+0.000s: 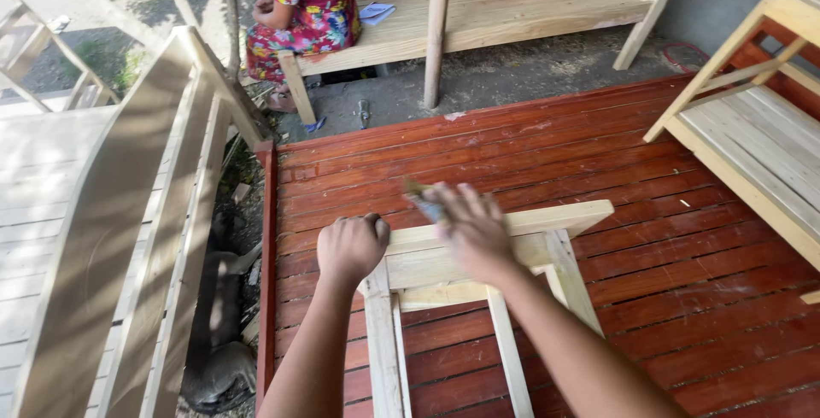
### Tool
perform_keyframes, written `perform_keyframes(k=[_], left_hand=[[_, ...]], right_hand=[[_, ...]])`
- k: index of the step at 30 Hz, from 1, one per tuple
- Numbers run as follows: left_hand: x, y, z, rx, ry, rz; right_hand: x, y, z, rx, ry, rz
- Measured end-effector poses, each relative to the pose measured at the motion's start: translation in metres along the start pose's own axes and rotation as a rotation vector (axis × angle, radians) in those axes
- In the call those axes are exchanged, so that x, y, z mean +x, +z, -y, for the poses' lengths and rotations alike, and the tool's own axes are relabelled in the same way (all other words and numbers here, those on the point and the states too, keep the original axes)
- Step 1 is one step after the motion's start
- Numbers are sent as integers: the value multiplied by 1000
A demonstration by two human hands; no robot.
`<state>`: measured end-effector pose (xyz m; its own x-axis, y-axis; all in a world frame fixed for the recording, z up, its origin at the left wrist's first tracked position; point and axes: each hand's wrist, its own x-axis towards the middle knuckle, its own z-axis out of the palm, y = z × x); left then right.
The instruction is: The person sands a wooden stool frame with sandpaper, smoothing the top and side surfaces. The stool is positioned on a reddish wooden deck, and the person uses both hands to hold and rub the sandpaper against the wood.
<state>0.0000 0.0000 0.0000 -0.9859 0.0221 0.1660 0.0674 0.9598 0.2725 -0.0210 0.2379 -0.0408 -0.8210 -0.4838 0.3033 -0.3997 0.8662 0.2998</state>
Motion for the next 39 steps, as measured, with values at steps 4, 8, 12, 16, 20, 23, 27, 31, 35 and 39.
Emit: perform_keyframes(k=[4,8,12,16,20,23,27,31,35,39], left_hand=[[-43,-50,-24,8,0,-8],[-38,-61,-55,17,-27,-26],[-41,-66,-71,9,-35,21],[-46,-80,-79,-28,-8,1],[-47,-92,-102,18,-18,26],[-45,-98,-121,33,-5,17],[-43,-101,-145,48,-47,43],[-48,-111,-172,46,-66,48],[-44,-125,-192,53,-29,36],[-34,-131,-197,16,-8,3]], right_hand=[[-65,-68,-125,324,450,166],[-63,-98,-154,155,397,212],[-26,-107,-61,260,225,241],[-3,-134,17,375,58,205],[-47,-127,-48,424,102,69],[-92,-113,-167,196,283,195],[-109,-143,-253,317,578,278],[-92,-197,-192,84,355,150],[-72,-197,-105,204,62,42],[-81,-158,-132,412,74,-158]])
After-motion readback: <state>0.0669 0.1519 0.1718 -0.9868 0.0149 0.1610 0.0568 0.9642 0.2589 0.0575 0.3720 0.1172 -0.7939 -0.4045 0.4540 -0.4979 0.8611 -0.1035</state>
